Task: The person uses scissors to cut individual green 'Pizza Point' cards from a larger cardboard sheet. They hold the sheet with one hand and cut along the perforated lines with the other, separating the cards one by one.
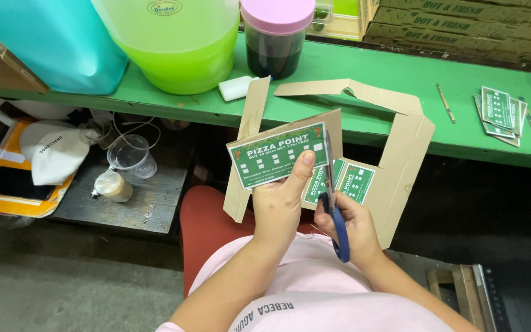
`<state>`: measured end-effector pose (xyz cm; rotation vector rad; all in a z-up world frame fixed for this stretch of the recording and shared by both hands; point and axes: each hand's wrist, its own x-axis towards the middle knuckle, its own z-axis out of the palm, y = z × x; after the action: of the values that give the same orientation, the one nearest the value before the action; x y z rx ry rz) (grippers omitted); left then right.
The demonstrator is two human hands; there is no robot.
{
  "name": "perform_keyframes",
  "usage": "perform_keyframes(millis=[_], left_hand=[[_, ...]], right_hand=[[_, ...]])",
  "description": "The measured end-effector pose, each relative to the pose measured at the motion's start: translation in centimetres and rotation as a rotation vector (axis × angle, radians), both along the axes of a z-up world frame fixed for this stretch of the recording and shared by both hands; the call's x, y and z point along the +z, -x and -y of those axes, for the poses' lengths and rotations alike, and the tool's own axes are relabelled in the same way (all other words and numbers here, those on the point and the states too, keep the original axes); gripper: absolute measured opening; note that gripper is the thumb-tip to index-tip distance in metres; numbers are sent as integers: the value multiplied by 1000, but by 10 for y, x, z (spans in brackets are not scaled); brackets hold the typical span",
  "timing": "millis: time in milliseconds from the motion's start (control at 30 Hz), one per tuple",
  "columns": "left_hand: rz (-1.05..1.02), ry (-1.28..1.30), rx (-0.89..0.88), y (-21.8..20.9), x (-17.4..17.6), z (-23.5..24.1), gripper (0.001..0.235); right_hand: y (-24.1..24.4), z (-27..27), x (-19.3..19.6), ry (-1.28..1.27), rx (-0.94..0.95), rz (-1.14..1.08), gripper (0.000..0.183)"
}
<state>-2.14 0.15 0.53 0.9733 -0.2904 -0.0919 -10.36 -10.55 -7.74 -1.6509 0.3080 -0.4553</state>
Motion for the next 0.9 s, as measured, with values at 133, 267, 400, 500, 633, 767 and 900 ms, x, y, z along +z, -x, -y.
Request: perform_keyframes(millis=[133, 267, 400, 500, 633, 767, 900], left_hand=[[0, 0, -2, 0, -2, 1, 16], [4, 2, -7, 0, -2, 1, 20], [22, -10, -5, -1, -13, 6, 24], [-18, -18, -74, 5, -15, 7, 30], [-30, -25, -75, 6, -19, 9, 32], [-48, -25, -75, 5, -23, 9, 34], [-60, -23, -79, 5, -27, 10, 39]], right_hand=[[0, 0, 1, 22, -17, 1, 25], [0, 1, -1, 50, -35, -6, 21], [0, 0, 2, 1, -10, -1, 28], [1, 3, 2, 9, -32, -30, 34], [3, 7, -2, 22, -47, -56, 31], [3, 8, -5, 21, -68, -77, 27], [2, 6, -3, 28, -61, -52, 24]])
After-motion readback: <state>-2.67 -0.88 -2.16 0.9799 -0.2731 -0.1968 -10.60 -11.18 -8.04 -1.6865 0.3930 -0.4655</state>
